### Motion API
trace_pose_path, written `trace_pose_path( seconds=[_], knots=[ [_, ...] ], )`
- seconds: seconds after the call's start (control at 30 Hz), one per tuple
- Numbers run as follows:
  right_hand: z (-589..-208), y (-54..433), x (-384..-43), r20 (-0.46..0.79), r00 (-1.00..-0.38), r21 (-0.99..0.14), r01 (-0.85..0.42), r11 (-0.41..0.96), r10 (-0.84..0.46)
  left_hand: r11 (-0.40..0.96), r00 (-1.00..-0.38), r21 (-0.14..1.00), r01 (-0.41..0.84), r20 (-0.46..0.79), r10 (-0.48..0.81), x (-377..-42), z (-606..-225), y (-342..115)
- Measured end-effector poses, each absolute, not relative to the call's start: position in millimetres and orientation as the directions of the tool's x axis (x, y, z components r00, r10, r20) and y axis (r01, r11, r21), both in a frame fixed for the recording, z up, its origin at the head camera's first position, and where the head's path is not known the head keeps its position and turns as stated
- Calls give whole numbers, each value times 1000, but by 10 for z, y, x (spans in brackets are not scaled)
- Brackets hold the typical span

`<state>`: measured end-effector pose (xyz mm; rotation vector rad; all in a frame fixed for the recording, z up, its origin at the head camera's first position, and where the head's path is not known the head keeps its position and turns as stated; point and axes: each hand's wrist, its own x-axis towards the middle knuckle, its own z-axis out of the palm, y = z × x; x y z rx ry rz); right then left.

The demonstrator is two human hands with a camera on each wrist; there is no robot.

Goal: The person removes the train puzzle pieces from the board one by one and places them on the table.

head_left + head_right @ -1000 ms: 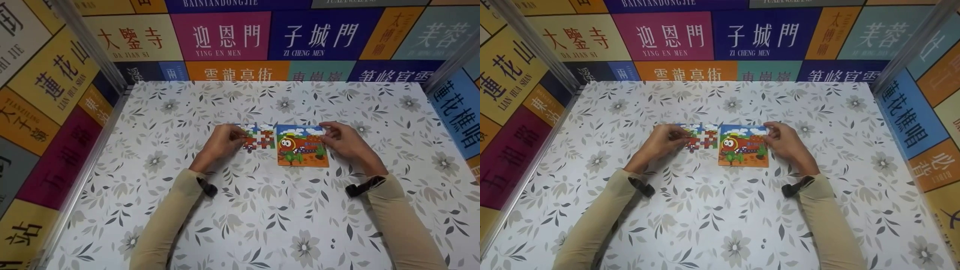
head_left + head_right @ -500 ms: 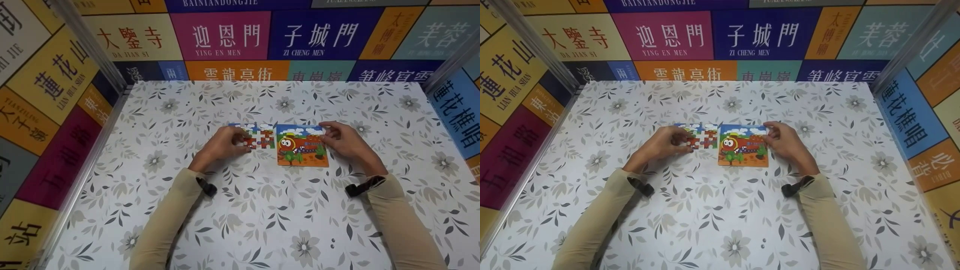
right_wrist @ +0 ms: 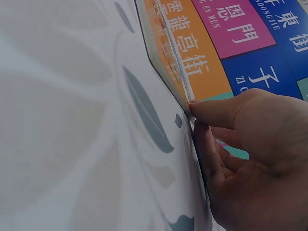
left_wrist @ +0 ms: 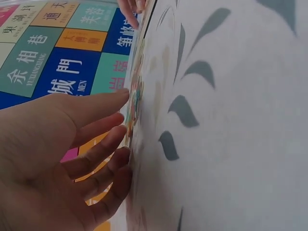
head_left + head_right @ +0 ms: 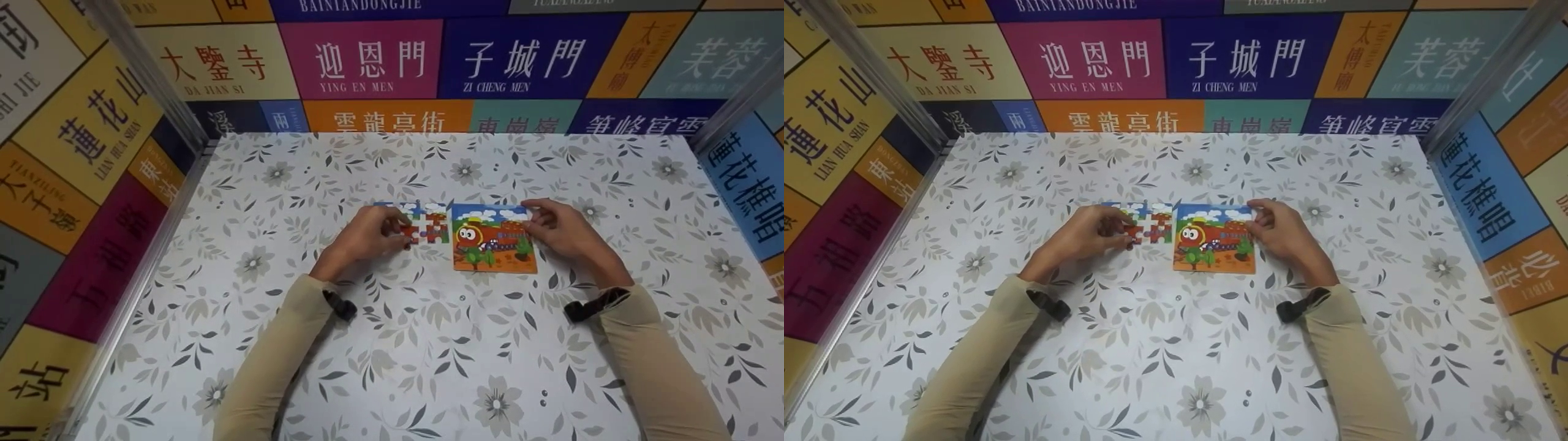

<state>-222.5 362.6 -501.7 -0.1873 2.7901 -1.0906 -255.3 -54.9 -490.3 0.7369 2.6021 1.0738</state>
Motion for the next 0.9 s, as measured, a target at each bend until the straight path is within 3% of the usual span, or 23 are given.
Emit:
trace_pose_path(
  seconds=[0.17, 0.37, 0.6, 0.9],
  knots=[
    [-5010, 3633, -2224, -93, -982, -681, -57, 730, -163, 519, -777, 696, 495, 89, 623, -2476, -4856, -345],
    [-5012, 3637, -2223, -98, -983, -682, -46, 730, -153, 482, -724, 674, 560, 115, 680, -2368, -4820, -10],
    [-5049, 3646, -2242, -58, -980, -692, -99, 715, -192, 552, -754, 636, 539, 72, 653, -2385, -4846, 299],
    [-5043, 3634, -2237, -96, -985, -687, -39, 725, -144, 578, -761, 643, 503, 11, 649, -2420, -4878, 515]
  ],
)
